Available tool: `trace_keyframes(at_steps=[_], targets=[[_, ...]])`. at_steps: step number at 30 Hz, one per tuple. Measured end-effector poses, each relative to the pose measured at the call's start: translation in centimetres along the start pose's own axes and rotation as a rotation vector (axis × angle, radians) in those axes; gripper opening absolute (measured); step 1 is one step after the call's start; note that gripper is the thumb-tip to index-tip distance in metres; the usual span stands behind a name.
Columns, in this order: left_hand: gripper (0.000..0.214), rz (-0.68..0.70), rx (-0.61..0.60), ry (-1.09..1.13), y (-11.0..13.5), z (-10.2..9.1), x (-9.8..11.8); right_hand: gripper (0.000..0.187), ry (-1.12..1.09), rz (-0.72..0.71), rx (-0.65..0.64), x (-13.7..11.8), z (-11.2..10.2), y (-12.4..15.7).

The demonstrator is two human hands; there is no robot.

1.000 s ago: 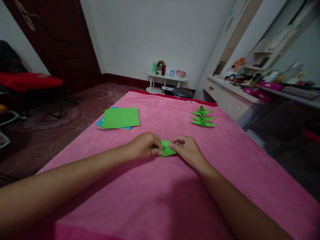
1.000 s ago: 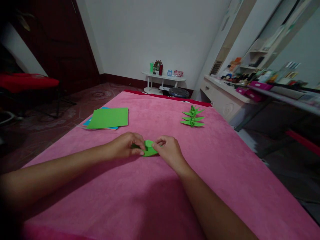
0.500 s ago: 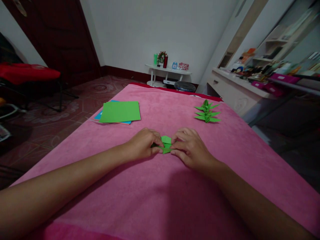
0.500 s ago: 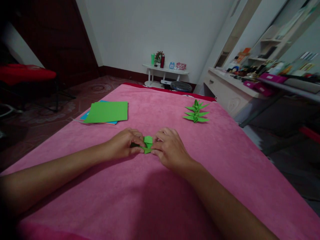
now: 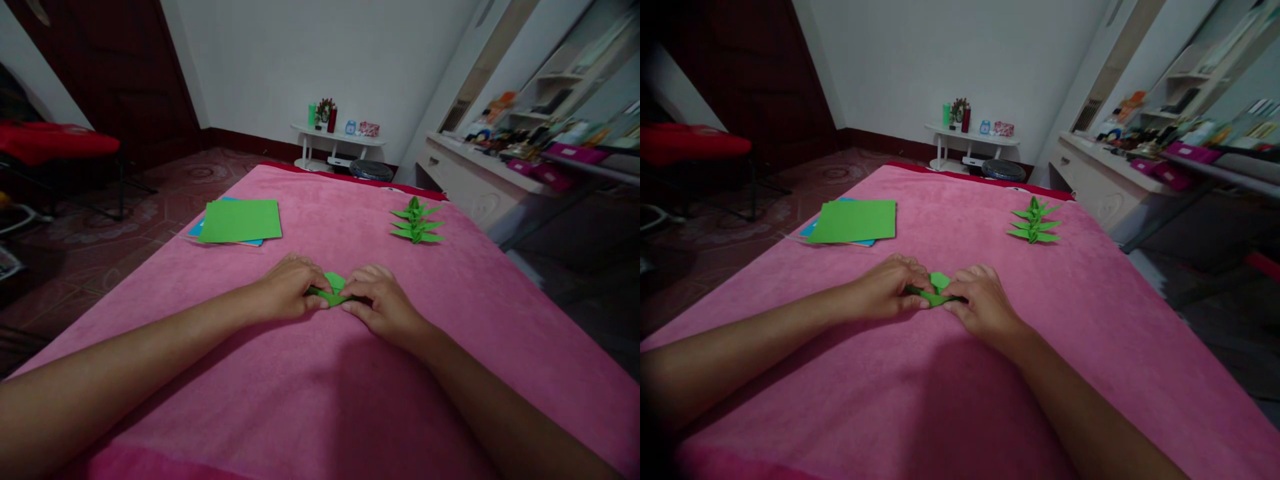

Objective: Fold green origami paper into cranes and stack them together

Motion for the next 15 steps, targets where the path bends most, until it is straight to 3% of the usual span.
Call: trace_keyframes(at_steps=[7, 10, 15], targets=[[0.018, -0.057, -0.050, -0.019, -0.5, 0.8, -0.5, 0.011, -0.116, 0.080, -0.047, 0.5, 0.8, -0.7], [0.015, -0.071, -0.062, -0.038, -0.8, 0.8, -0.5, 0.003, -0.151, 0.100, -0.075, 0.5, 0.9, -0.9], [0.016, -0.136, -0.123, 0.043, -1.0, 0.6, -0.7, 0.010, -0.155, 0.129, -0.084, 0.5, 1.0, -1.3]])
Point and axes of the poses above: each hand's wrist, its own y-axis away from the middle knuckle, its own z-axis out of the palm, x = y × z, the point moved 10 cm from there along -y, towards the middle knuckle, and after that the axes turned 6 degrees about -x, right-handed, at the moved point
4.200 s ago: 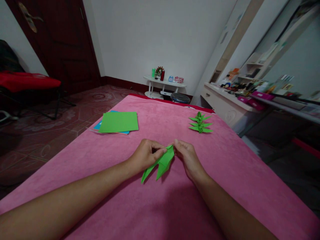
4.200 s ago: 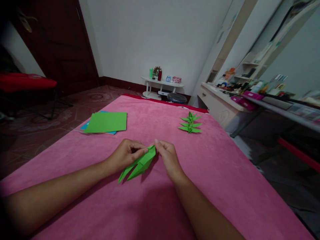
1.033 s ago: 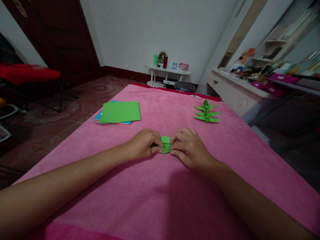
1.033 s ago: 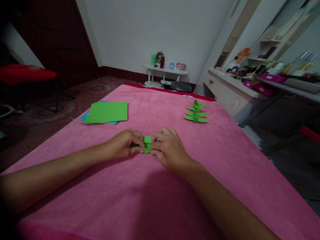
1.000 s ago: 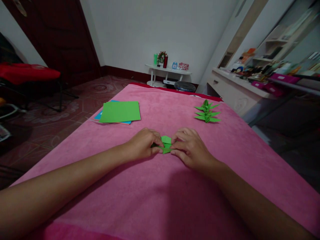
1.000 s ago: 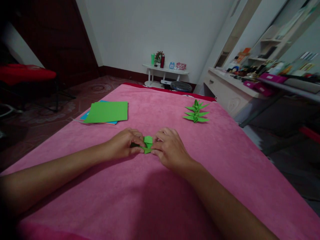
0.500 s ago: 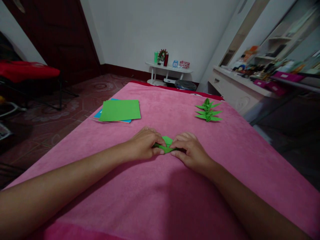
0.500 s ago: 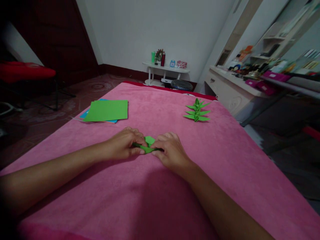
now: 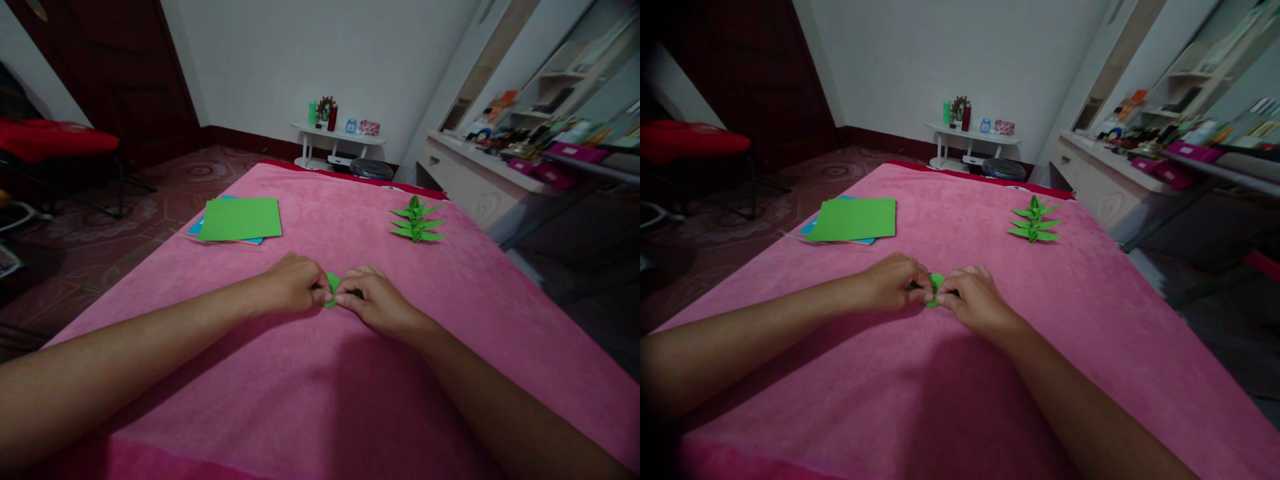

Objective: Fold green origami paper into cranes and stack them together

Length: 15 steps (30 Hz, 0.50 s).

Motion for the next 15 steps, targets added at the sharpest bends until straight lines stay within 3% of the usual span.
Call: trace_keyframes(at_steps=[7, 15], targets=[[0.011, -0.129, 0.030, 0.141, -0.1, -0.4, -1.1, 0.012, -0.058, 0.082, 0.007, 0.7, 0.1, -0.6], [0.015, -0.136, 0.013, 0.126, -0.6, -0.1, -1.4, 0.004, -0.168, 0.169, -0.036, 2.1, 0.6, -0.7]])
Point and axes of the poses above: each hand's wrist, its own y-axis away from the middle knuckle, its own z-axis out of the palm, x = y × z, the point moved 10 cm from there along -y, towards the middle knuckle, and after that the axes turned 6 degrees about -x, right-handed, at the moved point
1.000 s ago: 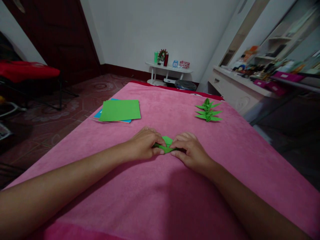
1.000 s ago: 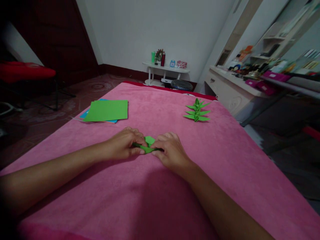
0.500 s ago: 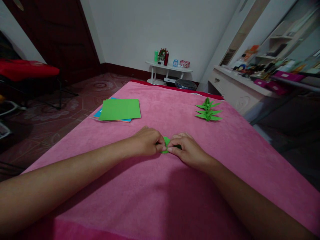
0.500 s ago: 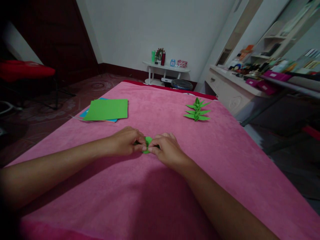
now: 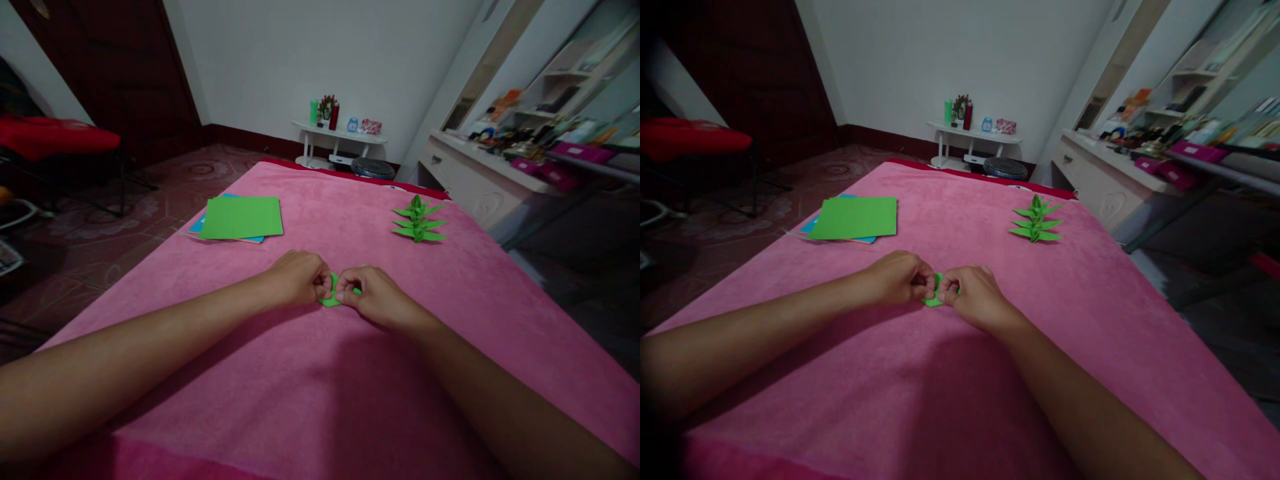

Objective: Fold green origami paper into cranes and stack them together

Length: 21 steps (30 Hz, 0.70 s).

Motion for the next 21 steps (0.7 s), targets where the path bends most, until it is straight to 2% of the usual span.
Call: trace_keyframes(at_steps=[6, 12, 21], targets=[[0.012, -0.032, 0.031, -0.065, 0.2, -0.4, 0.2, 0.002, 0.010, 0.031, -0.012, 0.3, 0.0, -0.2], [0.009, -0.071, 0.162, -0.077, 1.6, -1.1, -0.6, 0.003, 0.037, 0.075, 0.026, 0.0, -0.2, 0.0], [0.009, -0.034, 0.249, -0.037, 2.8, -1.1, -1.1, 0.006, 0.158, 0.099, 0.061, -0.6, -0.4, 0.1]])
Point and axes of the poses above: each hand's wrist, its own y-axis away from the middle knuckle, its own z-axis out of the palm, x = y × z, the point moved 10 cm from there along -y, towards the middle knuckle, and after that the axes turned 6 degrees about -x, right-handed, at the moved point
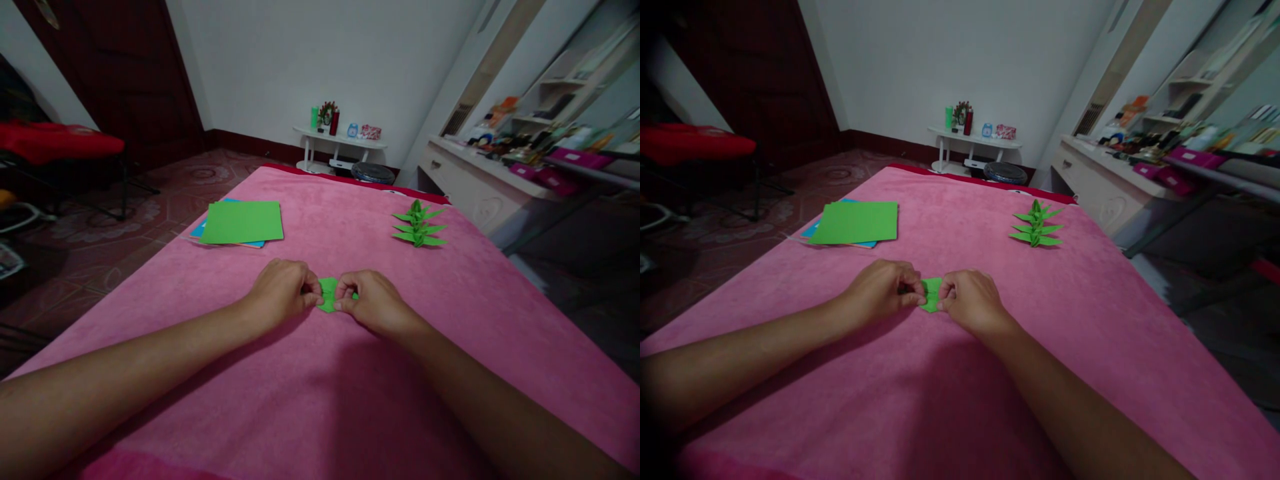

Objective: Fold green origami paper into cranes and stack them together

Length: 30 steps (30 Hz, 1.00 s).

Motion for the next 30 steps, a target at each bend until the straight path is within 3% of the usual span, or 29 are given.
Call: trace_keyframes(at_steps=[5, 8, 13, 18, 21, 24, 25, 27, 29, 30], targets=[[0.007, -0.001, -0.006, -0.026, -0.1, 0.1, 0.1, 0.026, 0.127, 0.028, 0.155, 0.3, -1.2, 0.4], [0.007, 0.004, -0.021, -0.060, 0.0, 0.2, 0.4, 0.039, 0.123, 0.066, 0.141, 1.0, -1.2, 0.3], [0.010, 0.026, 0.021, -0.151, 0.3, -0.1, 0.8, 0.034, 0.148, 0.133, 0.028, 1.2, -0.8, -0.3], [0.042, 0.016, 0.175, -0.097, 0.8, -1.9, 0.0, 0.020, 0.109, 0.143, 0.000, 1.6, -0.5, -0.1], [0.054, 0.027, 0.348, 0.142, 1.1, -3.8, -0.8, 0.014, -0.129, 0.104, 0.062, 1.9, -0.4, 0.6], [0.055, -0.067, 0.471, 0.612, 1.0, -4.3, -2.7, 0.017, -0.552, 0.069, 0.189, 2.4, -0.7, 1.3], [0.057, -0.102, 0.452, 0.805, 0.7, -3.5, -3.1, 0.020, -0.684, 0.063, 0.215, 2.6, -0.6, 1.4], [0.057, -0.139, 0.273, 1.158, -0.5, -0.9, -2.3, 0.025, -0.863, 0.051, 0.255, 2.6, -0.6, 1.6], [0.046, -0.148, 0.050, 1.372, -1.3, 1.5, -0.3, 0.026, -0.961, 0.029, 0.268, 2.4, -0.5, 1.7], [0.041, -0.183, 0.011, 1.425, -1.4, 2.3, 0.1, 0.025, -0.999, 0.018, 0.266, 2.4, -0.4, 1.7]])
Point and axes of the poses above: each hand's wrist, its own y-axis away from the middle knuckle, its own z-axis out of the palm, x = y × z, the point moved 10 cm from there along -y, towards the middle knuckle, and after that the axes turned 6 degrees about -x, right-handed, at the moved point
